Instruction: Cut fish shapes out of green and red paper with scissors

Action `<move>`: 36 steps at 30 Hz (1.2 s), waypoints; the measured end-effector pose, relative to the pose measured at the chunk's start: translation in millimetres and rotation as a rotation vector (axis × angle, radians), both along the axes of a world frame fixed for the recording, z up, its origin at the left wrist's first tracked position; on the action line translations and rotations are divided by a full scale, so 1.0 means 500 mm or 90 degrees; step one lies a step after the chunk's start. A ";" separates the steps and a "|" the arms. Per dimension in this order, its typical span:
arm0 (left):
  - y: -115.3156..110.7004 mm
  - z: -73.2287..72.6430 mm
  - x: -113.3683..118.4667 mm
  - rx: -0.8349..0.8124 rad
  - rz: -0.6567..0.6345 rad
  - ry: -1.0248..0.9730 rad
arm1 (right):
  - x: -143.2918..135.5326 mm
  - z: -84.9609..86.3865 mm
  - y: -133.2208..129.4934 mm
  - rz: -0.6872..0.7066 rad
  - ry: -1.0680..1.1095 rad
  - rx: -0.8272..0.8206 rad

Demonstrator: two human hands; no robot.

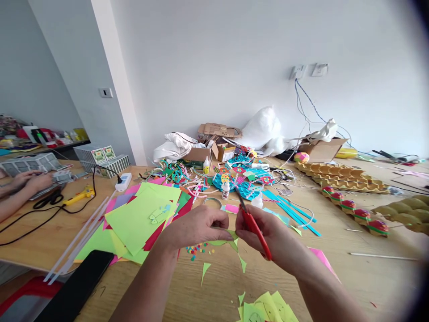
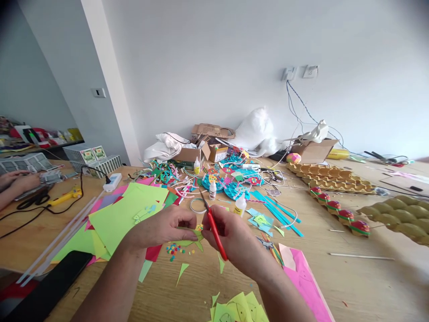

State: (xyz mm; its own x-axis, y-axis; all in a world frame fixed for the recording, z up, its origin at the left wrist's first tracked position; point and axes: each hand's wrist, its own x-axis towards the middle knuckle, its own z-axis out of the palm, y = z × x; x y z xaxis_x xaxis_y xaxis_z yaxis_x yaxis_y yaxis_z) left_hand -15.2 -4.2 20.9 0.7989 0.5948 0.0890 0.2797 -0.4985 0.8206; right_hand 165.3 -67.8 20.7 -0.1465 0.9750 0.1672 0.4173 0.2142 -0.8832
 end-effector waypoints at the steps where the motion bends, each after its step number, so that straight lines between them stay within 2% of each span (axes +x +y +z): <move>1: 0.003 0.001 -0.005 -0.014 0.027 -0.050 | 0.005 -0.004 0.001 -0.026 0.034 0.010; 5: 0.017 0.002 -0.017 -0.064 0.208 -0.391 | 0.018 -0.023 0.012 -0.202 0.248 0.092; 7: 0.017 -0.003 -0.008 -0.073 0.249 -0.473 | 0.013 -0.032 0.020 -0.266 0.334 0.141; 10: 0.006 -0.017 0.025 -0.118 0.169 -0.419 | -0.012 -0.042 0.030 -0.293 0.402 0.201; 12: -0.003 -0.027 0.049 -0.121 0.136 -0.375 | -0.033 -0.048 0.032 -0.283 0.425 0.204; 15: -0.010 -0.035 0.070 -0.104 0.182 -0.372 | -0.056 -0.057 0.030 -0.246 0.435 0.161; 17: -0.010 -0.033 0.069 -0.089 0.216 -0.374 | -0.062 -0.063 0.028 -0.218 0.430 0.139; 23: -0.005 -0.014 0.049 -0.093 0.240 -0.356 | -0.049 -0.072 0.026 -0.192 0.400 0.101; 27: -0.004 -0.016 0.047 -0.085 0.216 -0.327 | -0.042 -0.065 0.022 -0.195 0.360 0.093; 31: -0.006 -0.024 0.049 -0.086 0.196 -0.302 | -0.039 -0.055 0.021 -0.162 0.323 0.072; 36: -0.010 -0.024 0.050 -0.071 0.180 -0.314 | -0.043 -0.056 0.026 -0.174 0.346 0.066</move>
State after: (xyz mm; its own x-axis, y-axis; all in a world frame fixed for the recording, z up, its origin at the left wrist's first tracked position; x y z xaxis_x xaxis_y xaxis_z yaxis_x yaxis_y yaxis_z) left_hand 9.8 -9.2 9.0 0.4874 0.8060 0.3358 -0.0399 -0.3637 0.9307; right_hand 143.9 -54.9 -7.3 0.2397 0.9398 0.2436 -0.0342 0.2589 -0.9653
